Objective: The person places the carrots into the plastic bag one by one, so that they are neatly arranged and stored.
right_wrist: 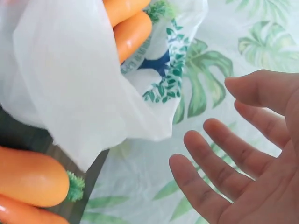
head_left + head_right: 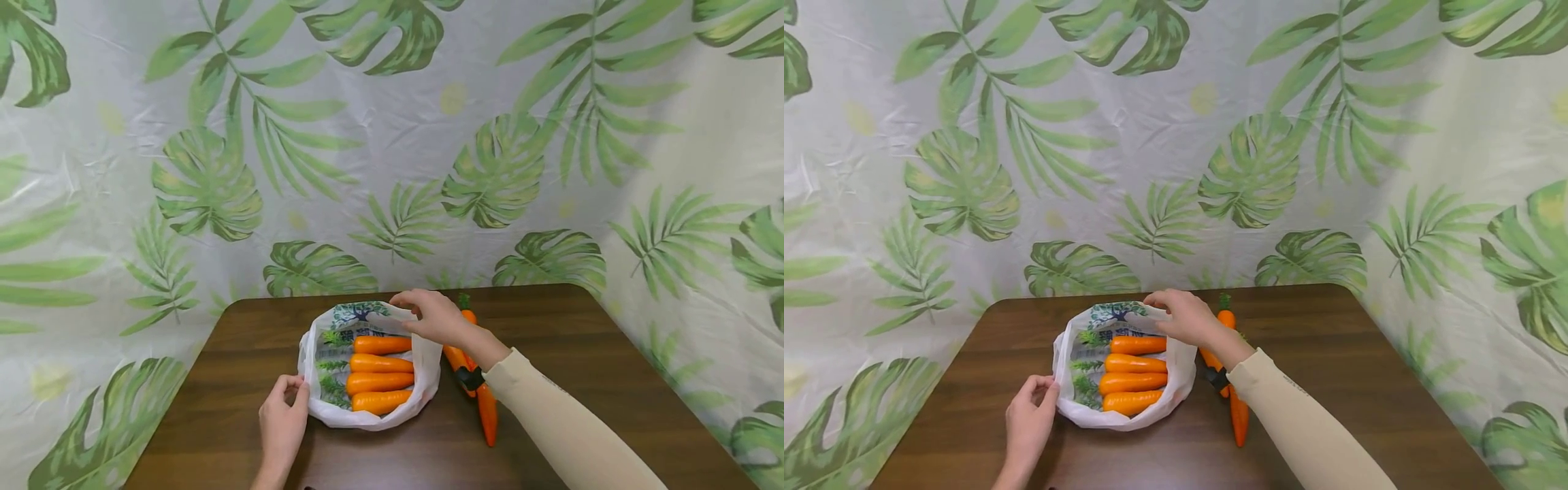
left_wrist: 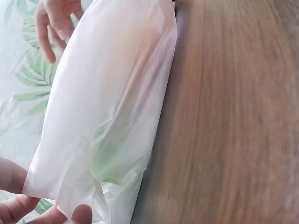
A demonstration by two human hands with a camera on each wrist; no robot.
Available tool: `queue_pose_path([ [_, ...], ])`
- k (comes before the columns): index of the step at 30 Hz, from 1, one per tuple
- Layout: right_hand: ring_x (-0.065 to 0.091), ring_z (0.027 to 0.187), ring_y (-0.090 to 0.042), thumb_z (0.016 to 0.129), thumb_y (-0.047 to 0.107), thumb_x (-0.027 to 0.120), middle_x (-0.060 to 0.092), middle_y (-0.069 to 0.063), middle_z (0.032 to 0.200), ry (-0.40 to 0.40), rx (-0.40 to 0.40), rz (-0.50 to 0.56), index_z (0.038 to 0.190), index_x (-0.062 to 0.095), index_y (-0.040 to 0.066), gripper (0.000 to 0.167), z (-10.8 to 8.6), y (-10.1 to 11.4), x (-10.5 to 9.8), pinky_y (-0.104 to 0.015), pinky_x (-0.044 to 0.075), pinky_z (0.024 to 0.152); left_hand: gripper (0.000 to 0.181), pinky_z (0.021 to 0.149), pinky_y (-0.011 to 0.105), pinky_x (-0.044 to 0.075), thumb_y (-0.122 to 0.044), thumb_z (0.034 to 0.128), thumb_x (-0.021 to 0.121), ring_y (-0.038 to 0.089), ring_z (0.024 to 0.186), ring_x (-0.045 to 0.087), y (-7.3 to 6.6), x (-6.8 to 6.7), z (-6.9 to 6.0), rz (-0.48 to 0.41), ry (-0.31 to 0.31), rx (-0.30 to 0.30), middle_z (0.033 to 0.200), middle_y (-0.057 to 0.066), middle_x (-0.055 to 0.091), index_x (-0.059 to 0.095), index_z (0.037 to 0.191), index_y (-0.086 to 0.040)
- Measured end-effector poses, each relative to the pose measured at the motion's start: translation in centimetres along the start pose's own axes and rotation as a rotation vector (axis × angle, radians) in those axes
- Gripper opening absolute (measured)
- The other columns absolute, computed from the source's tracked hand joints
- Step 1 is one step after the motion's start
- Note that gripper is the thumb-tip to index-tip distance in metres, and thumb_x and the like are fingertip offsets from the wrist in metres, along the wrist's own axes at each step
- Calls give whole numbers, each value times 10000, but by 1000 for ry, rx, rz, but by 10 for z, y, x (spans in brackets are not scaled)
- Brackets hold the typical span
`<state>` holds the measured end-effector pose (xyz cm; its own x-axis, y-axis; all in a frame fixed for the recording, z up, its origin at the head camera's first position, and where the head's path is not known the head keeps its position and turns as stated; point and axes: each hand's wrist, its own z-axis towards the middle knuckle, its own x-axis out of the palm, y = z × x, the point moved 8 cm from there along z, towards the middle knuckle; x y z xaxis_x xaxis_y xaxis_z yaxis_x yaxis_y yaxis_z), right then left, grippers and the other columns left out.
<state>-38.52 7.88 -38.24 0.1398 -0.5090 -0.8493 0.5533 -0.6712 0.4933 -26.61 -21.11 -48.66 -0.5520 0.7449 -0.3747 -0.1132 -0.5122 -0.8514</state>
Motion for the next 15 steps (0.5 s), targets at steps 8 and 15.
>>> queue_pose_path([
  [8, 610, 1072, -256, 924, 147, 728, 623, 6, 1335, -70, 63, 75, 1362, 606, 242, 465, -26, -24, -14, -414, 518, 864, 59, 846, 484, 488, -94, 917, 691, 276, 973, 713, -2, 1, 1, -1, 7, 1, 1026, 52, 753, 668, 863, -99],
  [15, 613, 1062, -263, 909, 191, 753, 613, 57, 1291, -121, 130, 85, 1358, 601, 268, 480, -54, -48, -21, -423, 526, 844, 44, 844, 497, 482, -93, 913, 682, 287, 974, 713, -3, 0, 1, -9, 7, 5, 1024, 62, 753, 670, 872, -84],
])
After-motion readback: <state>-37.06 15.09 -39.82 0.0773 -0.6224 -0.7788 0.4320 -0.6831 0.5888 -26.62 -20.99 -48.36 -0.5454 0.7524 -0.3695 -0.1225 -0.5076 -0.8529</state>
